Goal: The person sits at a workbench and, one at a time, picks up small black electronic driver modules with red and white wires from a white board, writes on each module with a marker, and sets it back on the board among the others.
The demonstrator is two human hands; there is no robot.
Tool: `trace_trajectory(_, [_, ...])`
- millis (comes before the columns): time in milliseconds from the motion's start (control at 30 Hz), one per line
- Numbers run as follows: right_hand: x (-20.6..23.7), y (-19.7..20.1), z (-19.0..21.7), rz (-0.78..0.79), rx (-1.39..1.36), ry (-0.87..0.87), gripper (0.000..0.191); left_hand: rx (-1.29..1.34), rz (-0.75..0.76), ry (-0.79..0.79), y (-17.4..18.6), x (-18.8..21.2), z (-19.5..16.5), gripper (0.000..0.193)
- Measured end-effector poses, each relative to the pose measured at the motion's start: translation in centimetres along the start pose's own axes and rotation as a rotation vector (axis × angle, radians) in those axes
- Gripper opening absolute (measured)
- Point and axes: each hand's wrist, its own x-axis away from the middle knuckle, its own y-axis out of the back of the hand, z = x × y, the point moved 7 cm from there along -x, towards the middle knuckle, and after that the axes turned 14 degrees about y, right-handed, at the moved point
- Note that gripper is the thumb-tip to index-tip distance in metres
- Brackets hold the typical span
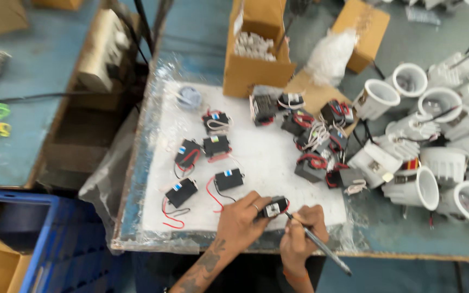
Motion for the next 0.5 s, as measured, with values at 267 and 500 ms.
trace_trajectory(267, [-0.6, 5.2, 1.1, -0.072, 0.171, 0.116, 0.011, -0.075, -0.172, -0.258, 3.1, 2.8, -4.0, 0.047])
trace_trajectory(500, [0.2, 7.9, -1.8, -0.036, 0.215, -0.034, 0.012, -0.392, -0.422, -0.039, 9.7, -0.9, -2.3, 0.042])
